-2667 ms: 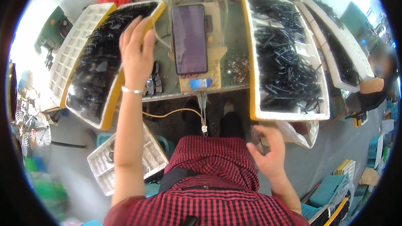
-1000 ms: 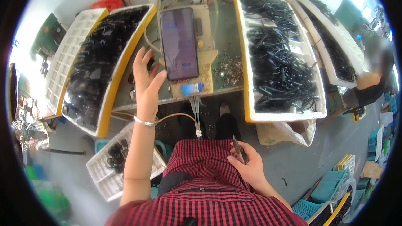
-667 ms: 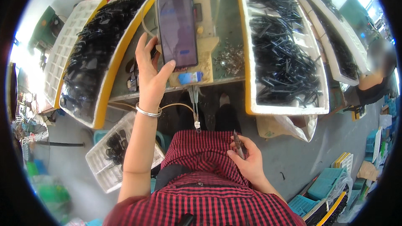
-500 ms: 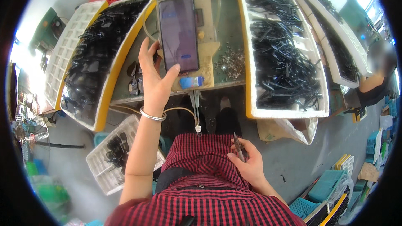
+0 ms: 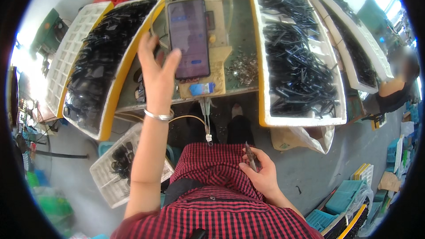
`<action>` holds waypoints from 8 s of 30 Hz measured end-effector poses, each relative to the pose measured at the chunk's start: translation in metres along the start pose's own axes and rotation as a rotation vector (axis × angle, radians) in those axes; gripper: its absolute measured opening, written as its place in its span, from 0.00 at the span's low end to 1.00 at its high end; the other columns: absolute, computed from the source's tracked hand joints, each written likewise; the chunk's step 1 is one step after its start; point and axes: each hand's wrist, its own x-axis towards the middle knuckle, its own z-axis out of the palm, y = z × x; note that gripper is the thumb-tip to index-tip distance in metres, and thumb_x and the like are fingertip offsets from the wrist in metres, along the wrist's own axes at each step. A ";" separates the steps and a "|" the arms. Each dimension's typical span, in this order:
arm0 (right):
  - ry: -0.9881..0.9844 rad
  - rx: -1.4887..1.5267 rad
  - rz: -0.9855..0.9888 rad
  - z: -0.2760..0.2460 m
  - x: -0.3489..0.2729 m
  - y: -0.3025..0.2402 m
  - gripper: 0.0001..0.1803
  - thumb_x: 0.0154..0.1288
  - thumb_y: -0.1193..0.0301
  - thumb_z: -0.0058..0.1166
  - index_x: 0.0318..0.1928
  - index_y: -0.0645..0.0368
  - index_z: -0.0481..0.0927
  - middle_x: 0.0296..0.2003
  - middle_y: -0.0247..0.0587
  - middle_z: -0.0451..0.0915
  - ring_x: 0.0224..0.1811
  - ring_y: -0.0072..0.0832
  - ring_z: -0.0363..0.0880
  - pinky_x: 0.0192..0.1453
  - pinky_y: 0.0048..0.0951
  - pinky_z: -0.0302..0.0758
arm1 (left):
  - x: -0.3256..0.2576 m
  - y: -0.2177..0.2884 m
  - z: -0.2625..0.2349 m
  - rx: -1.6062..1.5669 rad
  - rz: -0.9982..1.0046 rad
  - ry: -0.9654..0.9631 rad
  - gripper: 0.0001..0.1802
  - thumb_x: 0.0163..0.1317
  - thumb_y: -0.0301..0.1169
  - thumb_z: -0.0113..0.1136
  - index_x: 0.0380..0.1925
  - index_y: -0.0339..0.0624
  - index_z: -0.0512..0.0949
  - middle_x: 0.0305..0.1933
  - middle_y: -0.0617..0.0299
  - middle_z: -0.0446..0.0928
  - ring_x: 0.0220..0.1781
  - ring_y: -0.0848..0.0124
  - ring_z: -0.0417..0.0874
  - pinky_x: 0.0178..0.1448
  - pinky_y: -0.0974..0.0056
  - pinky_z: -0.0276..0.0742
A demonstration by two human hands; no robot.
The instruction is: The person assembles sunglasses at a workstation. They pick up frames and arms, use pliers to attach parts, and place finished units into a tray. The process is repeated for multiple pairs.
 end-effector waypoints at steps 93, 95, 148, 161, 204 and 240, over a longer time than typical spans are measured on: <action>-0.479 -0.414 -0.068 0.039 -0.019 -0.026 0.17 0.60 0.80 0.59 0.51 0.64 0.80 0.23 0.26 0.75 0.25 0.14 0.71 0.31 0.18 0.68 | -0.200 -0.006 -0.260 -0.832 -0.743 0.360 0.18 0.72 0.46 0.42 0.27 0.47 0.65 0.18 0.69 0.61 0.20 0.73 0.60 0.33 0.65 0.62; -0.509 -0.302 -0.241 0.054 -0.012 -0.045 0.17 0.59 0.80 0.61 0.51 0.64 0.80 0.23 0.25 0.76 0.24 0.13 0.70 0.30 0.18 0.67 | -0.178 0.026 -0.205 -0.761 -0.605 0.235 0.19 0.72 0.47 0.41 0.25 0.47 0.63 0.15 0.70 0.57 0.17 0.74 0.57 0.30 0.64 0.61; 0.045 0.220 -0.277 0.062 0.048 0.009 0.08 0.72 0.74 0.51 0.46 0.66 0.76 0.33 0.41 0.83 0.37 0.24 0.84 0.45 0.23 0.78 | -0.177 -0.001 -0.046 -0.616 -0.945 -0.216 0.20 0.75 0.35 0.45 0.62 0.36 0.68 0.54 0.51 0.78 0.55 0.59 0.82 0.58 0.48 0.81; 0.049 0.242 -0.276 0.063 0.047 0.008 0.09 0.72 0.73 0.52 0.46 0.66 0.76 0.34 0.41 0.83 0.36 0.24 0.83 0.45 0.23 0.78 | -0.176 -0.001 -0.047 -0.662 -0.941 -0.212 0.21 0.75 0.34 0.45 0.62 0.35 0.67 0.55 0.50 0.77 0.56 0.57 0.81 0.59 0.47 0.81; -0.123 0.638 0.139 0.052 -0.003 -0.023 0.08 0.73 0.73 0.49 0.46 0.65 0.73 0.33 0.47 0.82 0.35 0.31 0.83 0.43 0.30 0.81 | -0.213 0.036 -0.096 -1.019 -1.138 -0.266 0.28 0.76 0.45 0.39 0.66 0.36 0.61 0.64 0.39 0.69 0.65 0.46 0.73 0.63 0.47 0.75; -0.368 -0.644 -0.567 0.020 0.009 -0.100 0.22 0.47 0.71 0.71 0.46 0.56 0.83 0.29 0.34 0.77 0.30 0.29 0.75 0.37 0.30 0.72 | -0.136 0.083 -0.082 -0.657 -0.574 -0.341 0.21 0.79 0.40 0.36 0.42 0.33 0.71 0.43 0.49 0.80 0.41 0.65 0.84 0.51 0.62 0.81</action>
